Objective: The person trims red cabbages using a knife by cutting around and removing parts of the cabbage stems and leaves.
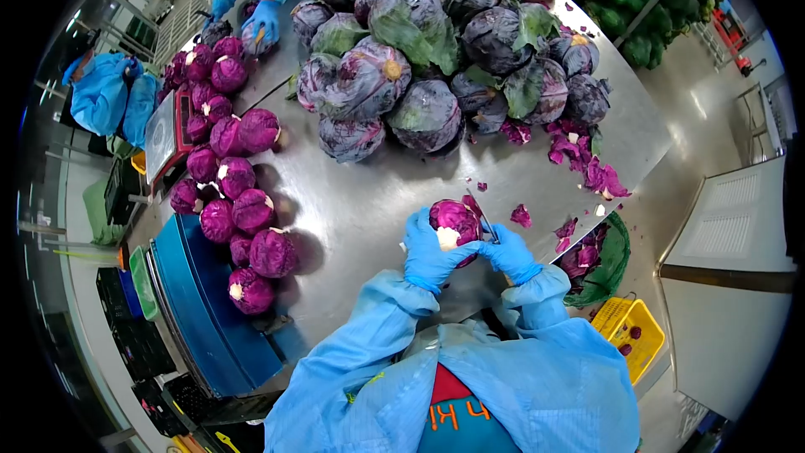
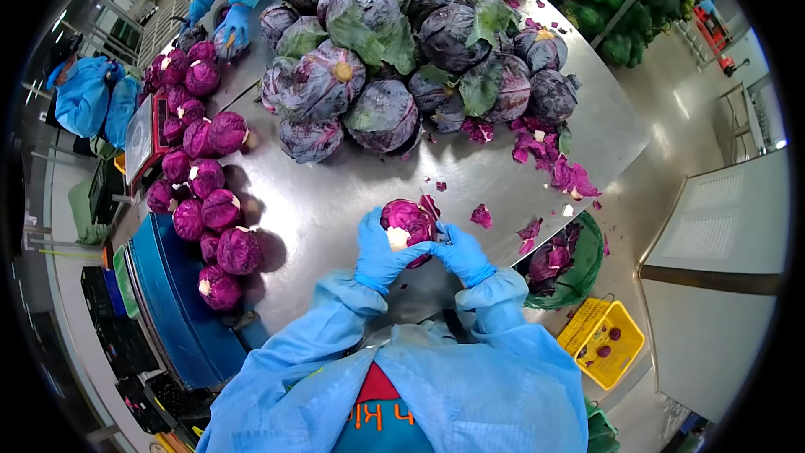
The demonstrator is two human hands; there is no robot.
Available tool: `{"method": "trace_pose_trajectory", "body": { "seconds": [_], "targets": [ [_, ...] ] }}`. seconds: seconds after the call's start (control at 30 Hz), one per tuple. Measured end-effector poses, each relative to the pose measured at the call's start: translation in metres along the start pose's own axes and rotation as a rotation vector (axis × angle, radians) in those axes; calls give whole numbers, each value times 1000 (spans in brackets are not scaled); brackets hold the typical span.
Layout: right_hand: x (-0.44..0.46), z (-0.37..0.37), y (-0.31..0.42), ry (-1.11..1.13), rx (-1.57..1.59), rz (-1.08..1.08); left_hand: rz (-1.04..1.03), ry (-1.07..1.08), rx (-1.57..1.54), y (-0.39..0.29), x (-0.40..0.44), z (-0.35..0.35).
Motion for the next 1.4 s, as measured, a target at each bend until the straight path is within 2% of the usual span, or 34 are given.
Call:
{"method": "trace_pose_trajectory", "body": {
  "seconds": [0.07,0.17,0.27,0.33,0.37,0.4,0.43,0.5,0.53,0.6,0.67,0.73,0.8,0.9,1.0,1.03,1.13,1.17,1.27,1.3,1.4],
  "targets": [
    [0,2,0,33,-4,-106,-7,-29,3,-1,0,1],
    [0,7,-3,7,34,-88,-5,-21,4,5,2,-2],
    [9,12,-22,-74,-237,98,-32,-4,-59,8,2,-4],
    [8,35,-22,-236,-316,163,-102,61,-117,19,11,-5],
    [13,48,-41,-303,-325,156,-138,95,-148,25,14,-4],
    [11,70,-37,-406,-599,44,-134,154,-136,27,17,-1],
    [14,94,-51,-489,-714,19,-130,214,-123,29,19,3],
    [11,136,-77,-541,-834,-85,-115,336,-159,38,23,7],
    [2,148,-71,-532,-736,-72,-98,340,-222,40,25,7],
    [-12,144,-47,-545,-741,-140,-58,369,-346,44,23,4],
    [3,103,-53,-527,-349,236,-54,384,-313,39,26,1],
    [6,45,-3,-206,149,115,-68,422,-244,29,30,5],
    [22,6,14,15,348,67,-69,448,-188,28,31,5],
    [39,-17,21,65,583,227,-46,475,-232,31,35,8],
    [39,-9,32,-135,139,465,-25,511,-326,34,31,5],
    [40,-4,32,-116,-31,273,-61,536,-318,39,34,3],
    [40,-3,21,-148,17,415,-112,520,-179,30,31,5],
    [41,-4,13,-163,269,401,-122,502,-153,30,30,6],
    [37,-6,-3,-36,324,187,-125,472,-224,38,27,3],
    [20,3,27,3,242,177,-125,466,-272,37,27,4],
    [32,-8,21,-14,464,314,-111,493,-242,36,29,2]
  ]
}}
Point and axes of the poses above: each hand's wrist, its own x-axis towards the middle knuckle, its own z-axis out of the back of the hand, y = z × x, the point moved 6 cm from there along x, towards the middle knuckle, and after that the axes turned 6 degrees about z, right-handed, at the moved point
